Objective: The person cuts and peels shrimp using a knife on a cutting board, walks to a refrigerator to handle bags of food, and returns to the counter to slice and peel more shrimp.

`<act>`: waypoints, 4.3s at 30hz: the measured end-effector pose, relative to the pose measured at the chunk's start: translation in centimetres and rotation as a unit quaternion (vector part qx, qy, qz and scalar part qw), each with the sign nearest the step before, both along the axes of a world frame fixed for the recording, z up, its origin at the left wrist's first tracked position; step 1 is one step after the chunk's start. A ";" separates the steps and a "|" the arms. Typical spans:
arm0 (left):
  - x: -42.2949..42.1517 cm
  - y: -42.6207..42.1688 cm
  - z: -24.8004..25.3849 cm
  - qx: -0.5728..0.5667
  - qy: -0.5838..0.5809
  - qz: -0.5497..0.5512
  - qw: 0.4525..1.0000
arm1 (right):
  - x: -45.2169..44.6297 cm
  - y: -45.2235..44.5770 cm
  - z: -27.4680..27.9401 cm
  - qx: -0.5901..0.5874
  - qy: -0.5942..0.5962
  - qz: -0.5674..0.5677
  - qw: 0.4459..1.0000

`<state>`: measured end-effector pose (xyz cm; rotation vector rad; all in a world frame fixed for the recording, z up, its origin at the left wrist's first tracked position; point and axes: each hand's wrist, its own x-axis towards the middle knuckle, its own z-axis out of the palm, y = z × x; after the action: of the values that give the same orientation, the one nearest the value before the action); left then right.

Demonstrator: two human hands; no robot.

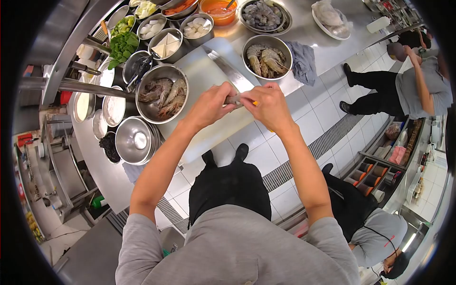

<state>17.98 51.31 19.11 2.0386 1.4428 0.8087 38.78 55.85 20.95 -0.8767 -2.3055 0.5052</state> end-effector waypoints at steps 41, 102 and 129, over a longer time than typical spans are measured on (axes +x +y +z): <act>5.1 8.1 1.0 -0.063 -0.325 0.134 0.934 | 8.7 0.6 1.6 -0.035 0.049 -0.113 0.992; -13.0 4.3 4.3 -0.021 0.232 0.181 0.955 | 2.5 -9.3 -5.9 -0.373 0.055 -0.227 0.898; -16.4 -1.3 5.9 -0.109 0.074 0.113 0.985 | -11.9 -0.6 -1.1 -0.365 0.128 0.016 0.922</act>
<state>1.60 50.01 25.01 1.8246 1.7851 0.5658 26.89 55.28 19.85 -1.0217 -1.8862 1.4590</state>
